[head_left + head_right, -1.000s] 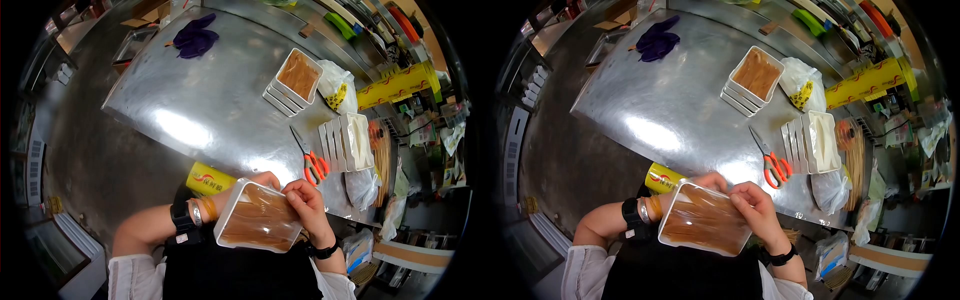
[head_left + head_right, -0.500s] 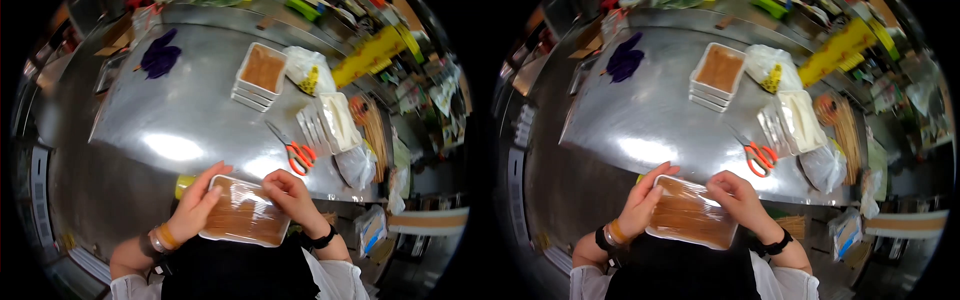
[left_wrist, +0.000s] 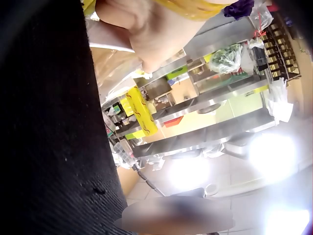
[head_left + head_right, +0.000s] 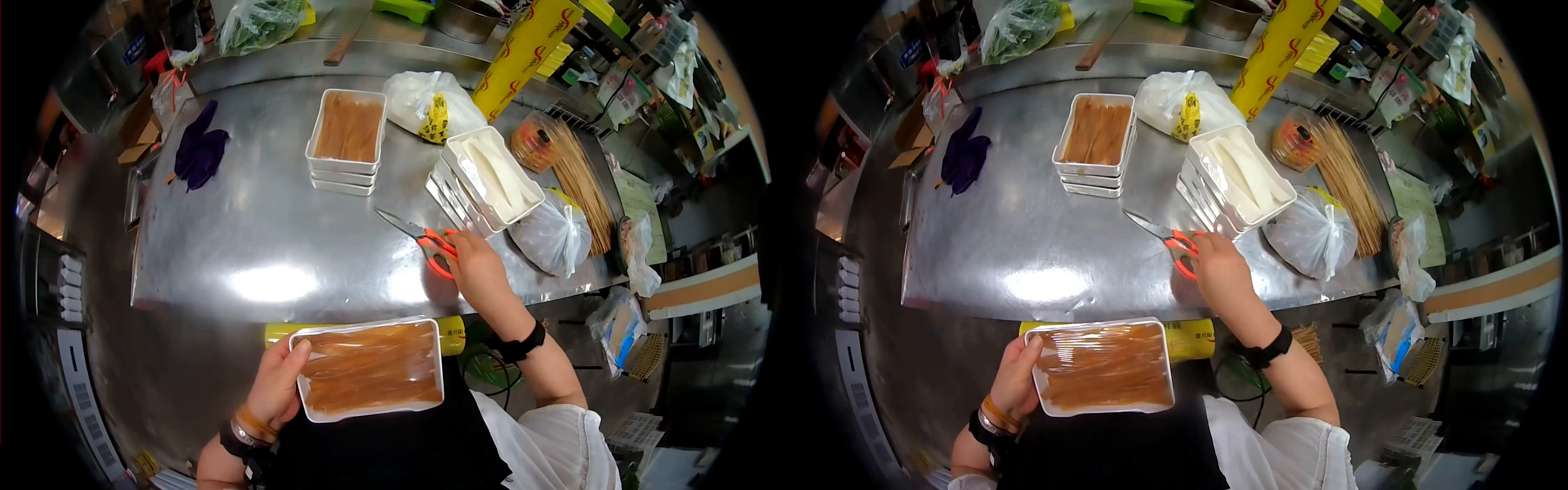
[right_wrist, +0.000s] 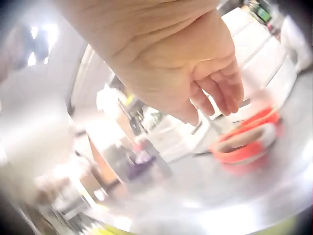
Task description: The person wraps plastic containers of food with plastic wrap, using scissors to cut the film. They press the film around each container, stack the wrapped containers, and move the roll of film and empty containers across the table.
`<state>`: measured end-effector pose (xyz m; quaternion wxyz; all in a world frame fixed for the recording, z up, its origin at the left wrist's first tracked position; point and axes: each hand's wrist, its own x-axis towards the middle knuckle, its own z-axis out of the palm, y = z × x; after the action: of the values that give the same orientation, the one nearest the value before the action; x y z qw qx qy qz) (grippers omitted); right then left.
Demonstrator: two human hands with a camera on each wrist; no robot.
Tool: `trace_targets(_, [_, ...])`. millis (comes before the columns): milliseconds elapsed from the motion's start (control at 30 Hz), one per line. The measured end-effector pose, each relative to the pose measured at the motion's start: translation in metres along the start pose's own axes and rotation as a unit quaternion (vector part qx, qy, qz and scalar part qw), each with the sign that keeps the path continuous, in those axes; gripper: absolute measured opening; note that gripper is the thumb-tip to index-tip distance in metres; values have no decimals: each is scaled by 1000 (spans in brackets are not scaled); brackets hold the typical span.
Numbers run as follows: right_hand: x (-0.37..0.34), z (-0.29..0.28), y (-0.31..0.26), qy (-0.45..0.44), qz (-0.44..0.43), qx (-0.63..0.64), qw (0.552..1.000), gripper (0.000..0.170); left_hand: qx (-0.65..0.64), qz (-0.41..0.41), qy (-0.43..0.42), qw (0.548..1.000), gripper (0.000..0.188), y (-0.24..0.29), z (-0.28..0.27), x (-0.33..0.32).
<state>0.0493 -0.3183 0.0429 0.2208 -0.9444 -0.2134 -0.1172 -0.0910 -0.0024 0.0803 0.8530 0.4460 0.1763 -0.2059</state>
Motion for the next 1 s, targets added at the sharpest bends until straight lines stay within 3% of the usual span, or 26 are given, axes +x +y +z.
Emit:
trace_targets(33, [-6, 14, 14, 22, -31, -59, 998, 31, 6, 13, 5, 1000, 31, 0, 1, 1])
trace_targets(133, [-8, 24, 15, 1, -36, -81, 996, 40, 22, 61, 21, 998, 30, 6, 5, 1])
trace_targets(233, [-3, 7, 5, -147, 57, -66, 985, 44, 29, 120, 61, 990, 30, 30, 12, 16])
trace_targets(300, [-7, -9, -4, -195, 138, 74, 968, 48, 27, 149, 40, 988, 31, 50, 20, 29])
trace_targets(333, [-14, -13, -4, -224, 178, 143, 948, 50, 49, 164, 27, 985, 35, 58, 28, 35])
trace_targets(367, [-33, -4, 17, -217, 262, 445, 828, 48, 69, 174, 17, 982, 38, 63, 34, 39])
trace_targets(433, [-54, -26, 23, -198, 294, 547, 758, 58, 70, 175, -5, 982, 38, 65, 28, 58])
trace_targets(567, [-99, -84, 26, -142, 292, 465, 824, 61, 67, 158, -33, 985, 37, 68, 23, 86])
trace_targets(633, [-103, -120, 10, -130, 152, 224, 954, 65, 73, 172, -34, 982, 37, 68, 21, 95])
trace_targets(700, [-104, -141, 2, -188, 115, 155, 963, 65, 62, 155, -33, 985, 37, 70, 22, 99])
trace_targets(800, [-98, -143, -7, -206, 2, 38, 978, 61, 34, 139, -62, 988, 35, 72, 29, 100])
trace_targets(933, [-83, -116, -12, -221, -81, 24, 971, 55, 15, 133, -47, 990, 35, 73, 37, 95])
trace_targets(1000, [-79, -101, -16, -249, -82, 30, 965, 55, 1, 125, -58, 990, 34, 73, 32, 95])
